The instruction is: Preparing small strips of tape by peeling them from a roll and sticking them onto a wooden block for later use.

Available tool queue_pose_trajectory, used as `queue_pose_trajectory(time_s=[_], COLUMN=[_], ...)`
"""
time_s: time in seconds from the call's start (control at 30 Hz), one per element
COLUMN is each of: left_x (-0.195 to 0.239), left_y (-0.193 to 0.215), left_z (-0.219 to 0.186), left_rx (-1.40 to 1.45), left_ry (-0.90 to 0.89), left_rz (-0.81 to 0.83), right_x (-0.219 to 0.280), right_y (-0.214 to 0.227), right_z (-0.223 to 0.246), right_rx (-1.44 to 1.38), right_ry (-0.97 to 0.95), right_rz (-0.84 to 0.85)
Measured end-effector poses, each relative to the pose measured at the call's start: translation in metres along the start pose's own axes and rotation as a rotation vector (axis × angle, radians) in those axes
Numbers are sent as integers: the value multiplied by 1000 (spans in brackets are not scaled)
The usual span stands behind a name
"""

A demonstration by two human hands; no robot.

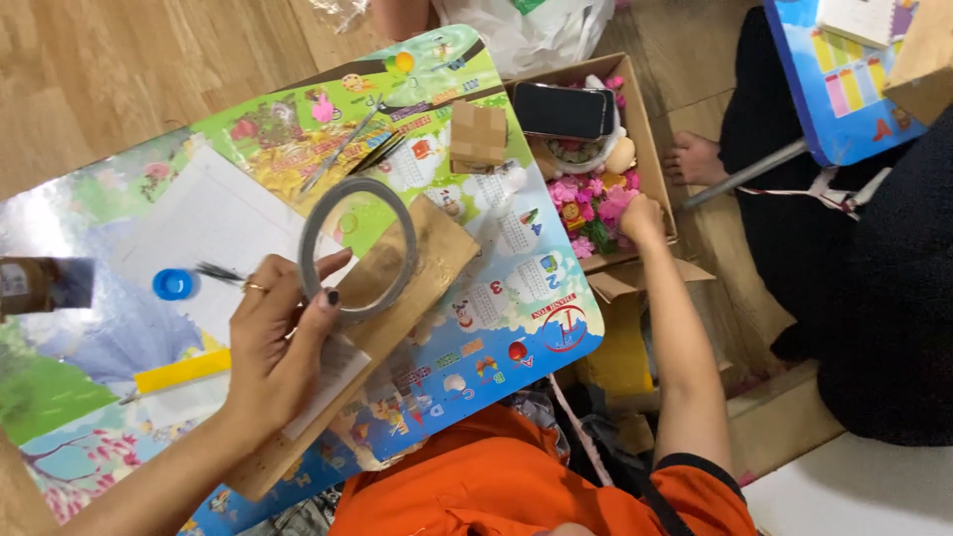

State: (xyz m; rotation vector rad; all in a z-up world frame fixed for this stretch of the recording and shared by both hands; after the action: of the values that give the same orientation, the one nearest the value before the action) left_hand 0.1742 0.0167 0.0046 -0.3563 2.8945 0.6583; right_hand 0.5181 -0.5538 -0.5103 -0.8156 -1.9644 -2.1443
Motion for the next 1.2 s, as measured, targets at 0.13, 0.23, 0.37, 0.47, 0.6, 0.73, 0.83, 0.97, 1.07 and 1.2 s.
queue_pose_trajectory(time_s=[0.13, 0.23, 0.37, 0.47, 0.6, 0.73, 0.83, 0.97, 1.07, 1.2], left_x=[4, 1, -3, -6, -4, -4, -6, -8, -8, -13], left_y=[-7, -7, -6, -7, -4, -4, -5, -7, -7, -7], left_z=[-6, -9, -15, -19, -19, -16, -20, -18, -17, -24], left_rx=[93, 104, 104, 133, 176, 197, 199, 206, 216, 202], left_ry=[39, 10, -19, -46, -68, -83, -84, -76, -78, -93], left_rz=[1, 7, 2, -10, -39, -49, -20, -21, -33, -47], right_x=[76, 88, 116, 115, 165, 191, 176, 148, 126, 166], right_y=[18, 26, 57, 62, 95, 119, 107, 101, 108, 154], right_z=[47, 34, 48, 50, 84, 97, 94, 78, 62, 71], right_rx=[104, -130, -172, -137, 1, -100, 101, 175, 323, 481], right_ry=[58, -100, -114, -99, 75, 93, 160, 92, 147, 220], right_rz=[-34, -83, -150, -206, -370, -310, -322, -169, -181, -187])
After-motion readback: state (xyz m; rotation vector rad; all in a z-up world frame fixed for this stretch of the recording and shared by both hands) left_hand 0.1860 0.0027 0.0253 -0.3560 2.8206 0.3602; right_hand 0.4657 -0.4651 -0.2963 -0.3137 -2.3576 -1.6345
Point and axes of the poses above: each hand's wrist, its own x-axis away from the middle knuckle, its own y-axis out of the back of the hand, z = x × y, the point moved 7 cm from there along -x, towards the middle knuckle, and after that the axes turned 5 degrees about -y, right-handed, at the moved point
